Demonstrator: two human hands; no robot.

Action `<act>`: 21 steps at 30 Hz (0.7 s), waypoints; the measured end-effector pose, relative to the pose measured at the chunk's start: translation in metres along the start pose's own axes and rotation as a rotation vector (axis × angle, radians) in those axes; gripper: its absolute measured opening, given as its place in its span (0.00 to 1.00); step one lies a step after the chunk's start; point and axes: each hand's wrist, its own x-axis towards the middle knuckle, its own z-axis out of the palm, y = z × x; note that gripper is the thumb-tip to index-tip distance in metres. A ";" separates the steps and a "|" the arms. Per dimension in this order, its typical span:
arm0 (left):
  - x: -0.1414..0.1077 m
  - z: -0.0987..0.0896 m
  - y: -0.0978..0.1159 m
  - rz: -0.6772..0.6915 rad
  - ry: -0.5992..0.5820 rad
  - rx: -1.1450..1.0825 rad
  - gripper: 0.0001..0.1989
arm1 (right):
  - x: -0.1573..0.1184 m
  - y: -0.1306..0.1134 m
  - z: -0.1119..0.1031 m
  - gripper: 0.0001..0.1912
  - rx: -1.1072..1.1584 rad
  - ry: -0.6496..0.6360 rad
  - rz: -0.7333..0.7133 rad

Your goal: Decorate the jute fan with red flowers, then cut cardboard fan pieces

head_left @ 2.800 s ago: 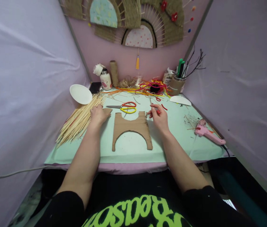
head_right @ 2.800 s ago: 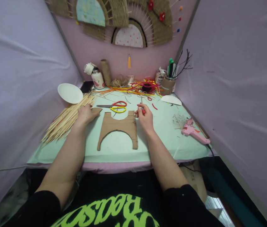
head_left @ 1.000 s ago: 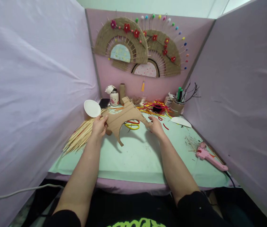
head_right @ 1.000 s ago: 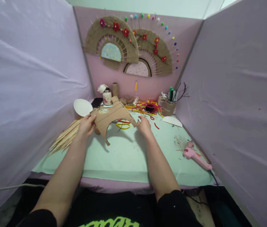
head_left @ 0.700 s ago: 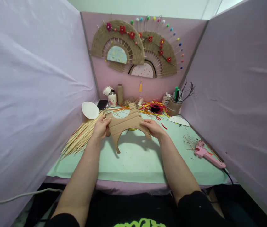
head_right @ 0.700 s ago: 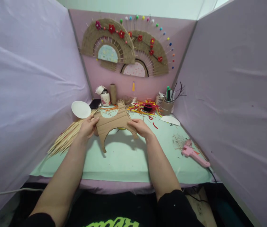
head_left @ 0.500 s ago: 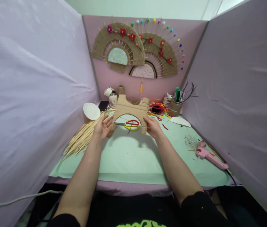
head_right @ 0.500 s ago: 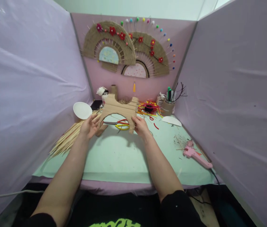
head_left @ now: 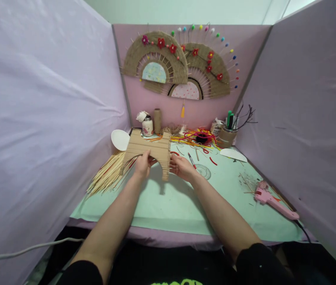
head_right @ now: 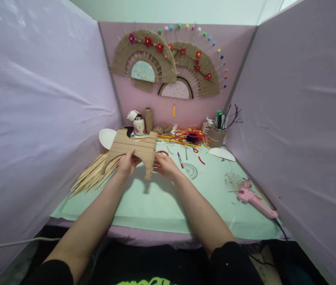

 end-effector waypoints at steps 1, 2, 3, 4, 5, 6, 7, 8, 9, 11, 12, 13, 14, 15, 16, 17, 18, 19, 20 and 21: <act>0.004 -0.002 0.002 0.039 0.098 -0.026 0.11 | 0.004 -0.002 -0.004 0.22 -0.123 0.043 -0.037; 0.007 -0.005 0.004 0.079 0.179 -0.044 0.10 | 0.009 -0.005 -0.009 0.22 -0.276 0.107 -0.080; 0.011 -0.008 0.007 0.119 0.247 -0.054 0.09 | 0.015 -0.008 -0.016 0.20 -0.472 0.185 -0.120; 0.014 -0.010 0.009 0.155 0.300 -0.058 0.08 | 0.021 -0.011 -0.022 0.18 -0.720 0.241 -0.131; 0.017 -0.013 0.011 0.185 0.336 -0.058 0.08 | 0.028 -0.015 -0.028 0.14 -0.840 0.253 -0.118; 0.019 -0.015 0.013 0.207 0.360 -0.058 0.08 | 0.035 -0.017 -0.033 0.10 -0.925 0.246 -0.102; 0.020 -0.017 0.014 0.219 0.370 -0.059 0.08 | 0.042 -0.019 -0.036 0.06 -0.997 0.222 -0.082; 0.021 -0.018 0.014 0.224 0.373 -0.062 0.08 | 0.048 -0.020 -0.037 0.05 -1.053 0.189 -0.061; 0.021 -0.018 0.014 0.225 0.374 -0.066 0.07 | 0.055 -0.019 -0.037 0.05 -1.108 0.153 -0.039; 0.020 -0.018 0.014 0.218 0.362 -0.077 0.07 | 0.067 -0.017 -0.030 0.07 -1.204 0.086 0.008; 0.019 -0.017 0.014 0.209 0.352 -0.085 0.07 | 0.072 -0.015 -0.026 0.09 -1.241 0.059 0.030; 0.018 -0.016 0.014 0.198 0.339 -0.093 0.06 | 0.077 -0.014 -0.021 0.10 -1.272 0.037 0.051; 0.017 -0.015 0.015 0.184 0.329 -0.104 0.06 | 0.081 -0.013 -0.016 0.10 -1.296 0.022 0.068; 0.017 -0.014 0.015 0.170 0.320 -0.117 0.06 | 0.084 -0.013 -0.013 0.11 -1.314 0.014 0.083; 0.016 -0.013 0.016 0.156 0.311 -0.133 0.05 | 0.086 -0.015 -0.010 0.12 -1.326 0.013 0.093; 0.015 -0.013 0.017 0.145 0.302 -0.149 0.05 | 0.086 -0.017 -0.009 0.13 -1.330 0.020 0.100; 0.014 -0.013 0.018 0.135 0.289 -0.164 0.05 | 0.085 -0.019 -0.009 0.13 -1.328 0.038 0.103; 0.013 -0.013 0.019 0.126 0.270 -0.179 0.05 | 0.082 -0.022 -0.011 0.14 -1.320 0.066 0.102; 0.012 -0.013 0.019 0.119 0.245 -0.189 0.05 | 0.077 -0.025 -0.014 0.14 -1.303 0.100 0.099; 0.010 -0.013 0.019 0.113 0.216 -0.195 0.06 | 0.071 -0.027 -0.018 0.15 -1.276 0.138 0.095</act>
